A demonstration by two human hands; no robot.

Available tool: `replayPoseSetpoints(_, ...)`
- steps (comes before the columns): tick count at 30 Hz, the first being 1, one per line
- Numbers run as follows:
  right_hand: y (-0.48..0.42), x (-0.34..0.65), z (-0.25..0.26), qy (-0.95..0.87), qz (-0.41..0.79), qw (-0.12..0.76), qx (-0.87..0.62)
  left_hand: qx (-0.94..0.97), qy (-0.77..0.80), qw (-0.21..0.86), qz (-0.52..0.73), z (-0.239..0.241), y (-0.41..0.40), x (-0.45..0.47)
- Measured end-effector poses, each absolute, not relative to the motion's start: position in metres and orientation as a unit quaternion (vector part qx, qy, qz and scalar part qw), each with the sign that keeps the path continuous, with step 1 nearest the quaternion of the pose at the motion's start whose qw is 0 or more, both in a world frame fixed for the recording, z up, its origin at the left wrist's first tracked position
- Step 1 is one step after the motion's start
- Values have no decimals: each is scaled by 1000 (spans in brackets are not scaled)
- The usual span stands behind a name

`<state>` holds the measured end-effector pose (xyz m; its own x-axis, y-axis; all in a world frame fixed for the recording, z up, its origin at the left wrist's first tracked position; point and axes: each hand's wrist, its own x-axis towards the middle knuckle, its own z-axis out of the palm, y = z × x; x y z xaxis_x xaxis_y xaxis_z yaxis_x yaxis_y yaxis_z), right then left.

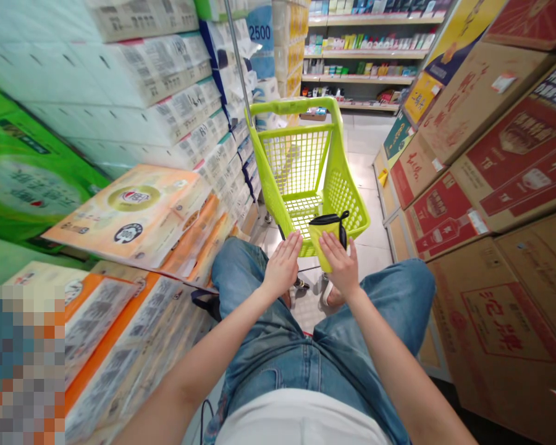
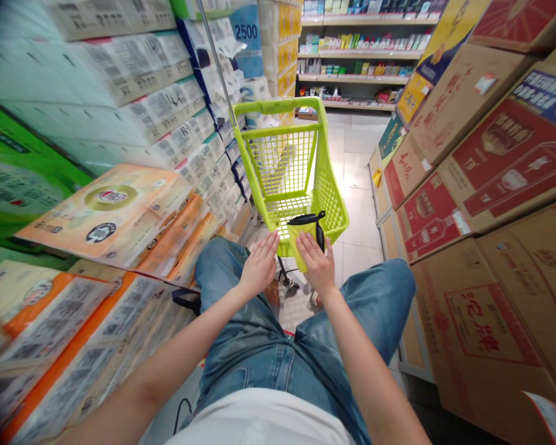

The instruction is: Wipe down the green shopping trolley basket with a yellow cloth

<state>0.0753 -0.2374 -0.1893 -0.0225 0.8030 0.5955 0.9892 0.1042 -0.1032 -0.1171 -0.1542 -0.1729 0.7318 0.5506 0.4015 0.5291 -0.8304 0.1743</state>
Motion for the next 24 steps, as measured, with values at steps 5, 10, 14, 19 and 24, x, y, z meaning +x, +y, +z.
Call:
replayPoseSetpoints(5, -250, 163, -194, -596, -207, 273, -726, 929, 292, 19, 229, -174, -155, -115)
replayPoseSetpoints(10, -237, 120, -191, -537, -195, 315, -758, 927, 292, 28, 235, -175, -155, -115)
replayPoseSetpoints(14, -223, 36, -187, -608, -147, 332, -706, 927, 292, 38, 232, -176, -155, -115)
replayPoseSetpoints(19, -226, 35, -186, -691, -133, 301, -644, 926, 293, 46, 233, -177, -156, -114)
replayPoseSetpoints(24, -245, 131, -187, -659, -171, 279, -677, 926, 295, 34, 235, -177, -156, -112)
